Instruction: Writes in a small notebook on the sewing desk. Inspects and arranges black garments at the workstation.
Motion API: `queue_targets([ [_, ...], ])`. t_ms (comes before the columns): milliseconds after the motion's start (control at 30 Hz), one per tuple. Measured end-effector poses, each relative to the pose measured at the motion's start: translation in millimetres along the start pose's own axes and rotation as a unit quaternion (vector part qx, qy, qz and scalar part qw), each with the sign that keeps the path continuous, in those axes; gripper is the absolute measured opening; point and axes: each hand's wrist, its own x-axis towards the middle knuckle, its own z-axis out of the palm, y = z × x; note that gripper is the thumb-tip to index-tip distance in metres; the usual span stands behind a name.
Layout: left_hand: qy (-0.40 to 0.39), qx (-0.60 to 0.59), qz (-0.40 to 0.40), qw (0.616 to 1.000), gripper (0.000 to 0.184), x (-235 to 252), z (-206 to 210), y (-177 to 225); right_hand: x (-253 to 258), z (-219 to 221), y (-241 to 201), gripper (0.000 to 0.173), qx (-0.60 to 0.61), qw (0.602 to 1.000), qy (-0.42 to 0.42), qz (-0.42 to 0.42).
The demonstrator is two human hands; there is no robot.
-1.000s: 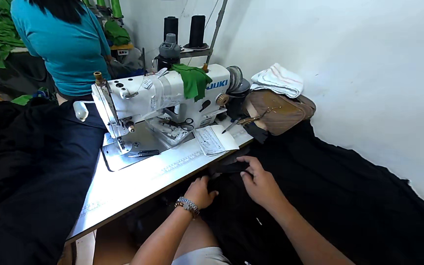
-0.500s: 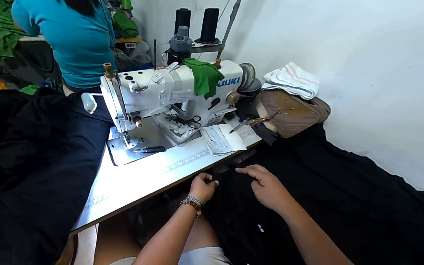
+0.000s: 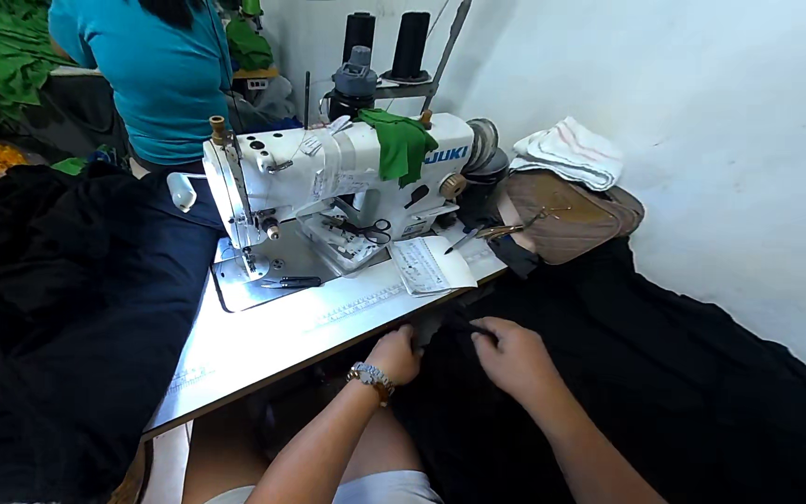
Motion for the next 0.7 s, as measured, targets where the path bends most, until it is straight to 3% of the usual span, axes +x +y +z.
queue_targets([
  [67, -0.072, 0.074, -0.021, 0.994, 0.053, 8.4, 15.9, -21.2, 2.0, -4.8, 9.9, 0.034, 0.029, 0.999, 0.041, 0.014],
  [133, -0.096, 0.096, -0.012, 0.991, 0.052, 13.2, 26.1, -31.2, 2.0, -10.5, 14.8, 0.033, 0.033, 0.997, 0.072, 0.019],
  [200, -0.072, 0.119, 0.008, 0.99, 0.042, 15.4, 31.6, -32.4, 0.9, -18.4, 17.7, 0.019, 0.027, 0.996, 0.087, 0.002],
  [300, -0.039, 0.168, 0.045, 0.984, 0.033, 16.2, 31.1, -27.7, 4.2, -24.7, 26.2, 0.035, 0.02, 0.996, 0.091, 0.012],
  [400, -0.013, 0.193, 0.085, 0.978, 0.035, 13.4, 28.2, -23.6, 4.5, -24.5, 27.4, 0.036, 0.003, 0.996, 0.092, 0.012],
  [600, 0.085, 0.118, 0.146, 0.979, 0.019, 9.1, 22.4, -15.9, -4.0, -15.2, 2.6, 0.018, -0.053, 0.995, 0.087, -0.011],
  [700, 0.12, 0.076, 0.17, 0.975, 0.018, 2.4, 10.3, 3.2, -7.4, -4.4, -10.6, 0.04, -0.091, 0.996, 0.008, -0.001],
])
